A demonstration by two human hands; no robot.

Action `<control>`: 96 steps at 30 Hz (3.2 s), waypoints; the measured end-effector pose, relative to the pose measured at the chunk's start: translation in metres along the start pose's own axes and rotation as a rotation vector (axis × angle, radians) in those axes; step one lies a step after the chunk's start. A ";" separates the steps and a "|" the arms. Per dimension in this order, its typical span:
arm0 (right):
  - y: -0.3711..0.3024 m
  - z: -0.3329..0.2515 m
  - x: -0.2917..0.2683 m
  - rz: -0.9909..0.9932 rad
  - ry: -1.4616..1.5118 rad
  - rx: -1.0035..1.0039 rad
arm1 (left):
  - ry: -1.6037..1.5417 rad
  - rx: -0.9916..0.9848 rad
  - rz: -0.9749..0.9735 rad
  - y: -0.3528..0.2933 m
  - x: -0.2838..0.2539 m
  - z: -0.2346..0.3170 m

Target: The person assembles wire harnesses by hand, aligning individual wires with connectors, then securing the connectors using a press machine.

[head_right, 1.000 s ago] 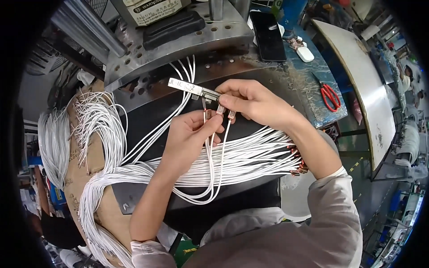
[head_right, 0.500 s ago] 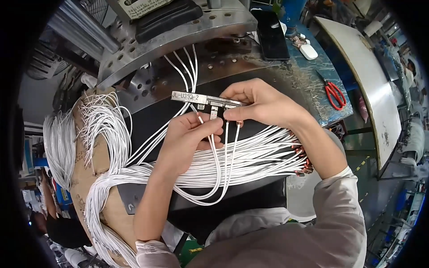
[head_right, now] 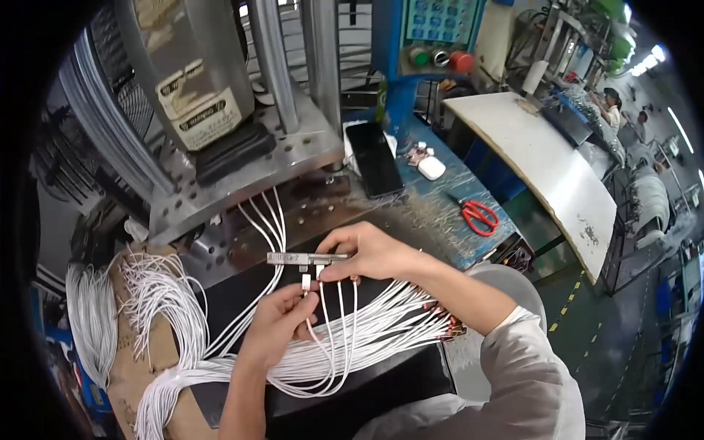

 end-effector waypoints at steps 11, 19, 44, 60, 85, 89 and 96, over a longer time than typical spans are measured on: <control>-0.010 -0.005 0.004 -0.069 -0.094 -0.008 | -0.064 0.130 0.080 0.012 0.004 0.006; -0.006 -0.002 0.008 -0.102 -0.123 0.014 | -0.135 0.132 0.129 0.008 0.001 0.004; 0.137 -0.098 -0.035 0.267 -0.990 -0.740 | 1.120 0.757 0.887 0.027 -0.055 0.127; 0.055 -0.067 -0.022 0.091 -1.068 -0.447 | 1.222 0.653 0.775 -0.071 -0.027 0.068; 0.094 -0.078 -0.050 0.180 -0.737 -0.327 | 1.250 0.837 0.717 -0.001 0.028 0.110; 0.133 -0.102 -0.057 0.254 -1.042 -0.374 | 1.282 0.833 0.751 0.050 -0.032 0.137; 0.160 -0.098 -0.091 0.280 -1.235 -0.397 | 1.375 0.391 0.668 0.079 -0.065 0.120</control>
Point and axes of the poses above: each hand's wrist, its own y-axis towards the middle knuckle, its own x-axis out of the palm, z = x × y, the point moved 10 cm from there along y, towards the middle knuckle, and after that the axes turned 12 degrees about y, right-handed, at the moved point
